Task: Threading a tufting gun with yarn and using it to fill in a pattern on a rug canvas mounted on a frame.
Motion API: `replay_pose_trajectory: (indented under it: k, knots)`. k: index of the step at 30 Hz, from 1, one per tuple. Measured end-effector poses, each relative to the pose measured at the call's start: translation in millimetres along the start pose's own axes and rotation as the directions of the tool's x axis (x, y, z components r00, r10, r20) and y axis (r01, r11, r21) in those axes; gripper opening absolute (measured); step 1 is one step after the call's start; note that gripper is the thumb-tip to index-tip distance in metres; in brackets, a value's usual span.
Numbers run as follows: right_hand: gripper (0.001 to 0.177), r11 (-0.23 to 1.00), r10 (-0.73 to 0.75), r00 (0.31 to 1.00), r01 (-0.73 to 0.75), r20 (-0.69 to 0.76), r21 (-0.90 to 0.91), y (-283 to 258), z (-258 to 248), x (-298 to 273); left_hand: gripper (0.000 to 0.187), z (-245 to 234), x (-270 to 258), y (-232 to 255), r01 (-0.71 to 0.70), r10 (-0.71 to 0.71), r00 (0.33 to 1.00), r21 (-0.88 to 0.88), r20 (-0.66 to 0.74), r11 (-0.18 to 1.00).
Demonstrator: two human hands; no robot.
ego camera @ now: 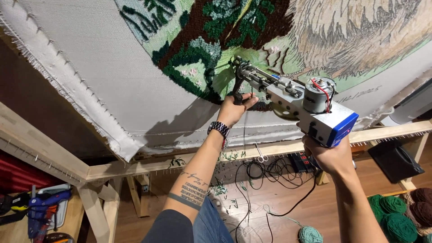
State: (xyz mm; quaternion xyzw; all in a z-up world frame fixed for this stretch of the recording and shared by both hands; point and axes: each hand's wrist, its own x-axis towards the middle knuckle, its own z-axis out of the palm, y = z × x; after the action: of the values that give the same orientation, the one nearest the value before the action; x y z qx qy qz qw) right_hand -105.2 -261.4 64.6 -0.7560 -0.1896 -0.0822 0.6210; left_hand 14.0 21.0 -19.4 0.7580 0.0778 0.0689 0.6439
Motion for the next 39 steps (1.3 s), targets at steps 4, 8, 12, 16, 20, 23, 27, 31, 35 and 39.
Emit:
replay_pose_trajectory:
  k: [4, 8, 12, 16, 20, 23, 27, 31, 35, 39]
  knots:
    - [0.016, 1.0, 0.009, 1.0, -0.009, 0.001, 0.003, 6.7, -18.7, -18.6, 0.073, 7.7, -62.2, 51.8, 0.134, -0.126, 0.988, -0.092, 0.087, 0.987]
    - [0.034, 0.99, 0.079, 0.996, -0.072, -0.051, 0.125, 10.9, -44.6, -46.6, 0.056, 24.2, -89.6, 50.3, 0.129, -0.12, 0.983, -0.064, 0.136, 0.99]
    - [0.032, 0.986, 0.048, 0.997, -0.037, -0.066, 0.16, 12.3, -63.4, -69.6, 0.045, 37.5, -106.3, 47.5, 0.144, -0.137, 0.986, -0.07, 0.091, 0.987]
    - [0.033, 0.988, 0.034, 0.997, -0.024, -0.068, 0.155, -0.1, -63.2, -78.0, 0.044, 33.8, -118.4, 67.5, 0.121, -0.124, 0.983, 0.028, 0.134, 0.992]
    - [0.035, 0.99, -0.003, 0.998, 0.011, -0.061, 0.138, -13.4, -61.1, -79.6, 0.039, 33.4, -120.7, 68.3, 0.08, -0.095, 0.983, 0.096, 0.156, 0.992]
    - [0.035, 0.987, -0.069, 0.998, 0.069, -0.004, 0.143, -9.7, -58.4, -75.0, 0.038, 32.3, -122.6, 61.7, 0.046, -0.057, 0.985, 0.07, 0.165, 0.996]
    - [0.029, 0.989, 0.001, 0.999, 0.004, -0.037, 0.147, 7.6, -56.1, -74.2, 0.042, 32.7, -117.9, 50.9, 0.02, -0.027, 0.988, 0.05, 0.152, 0.999]
    - [0.032, 0.988, 0.115, 0.989, -0.104, -0.09, 0.115, 11.8, -54.8, -71.5, 0.039, 32.3, -110.2, 43.0, -0.01, 0.003, 0.989, 0.05, 0.149, 0.999]
    - [0.04, 0.989, 0.1, 0.992, -0.091, -0.073, 0.119, 0.4, -46.9, -67.2, 0.044, 30.1, -107.9, 43.7, 0.043, -0.048, 0.987, 0.034, 0.151, 0.998]
    - [0.042, 0.993, 0.057, 0.998, -0.054, -0.023, 0.106, -10.8, -36.2, -61.4, 0.047, 29.0, -99.5, 37.0, 0.043, -0.041, 0.99, -0.008, 0.134, 0.999]
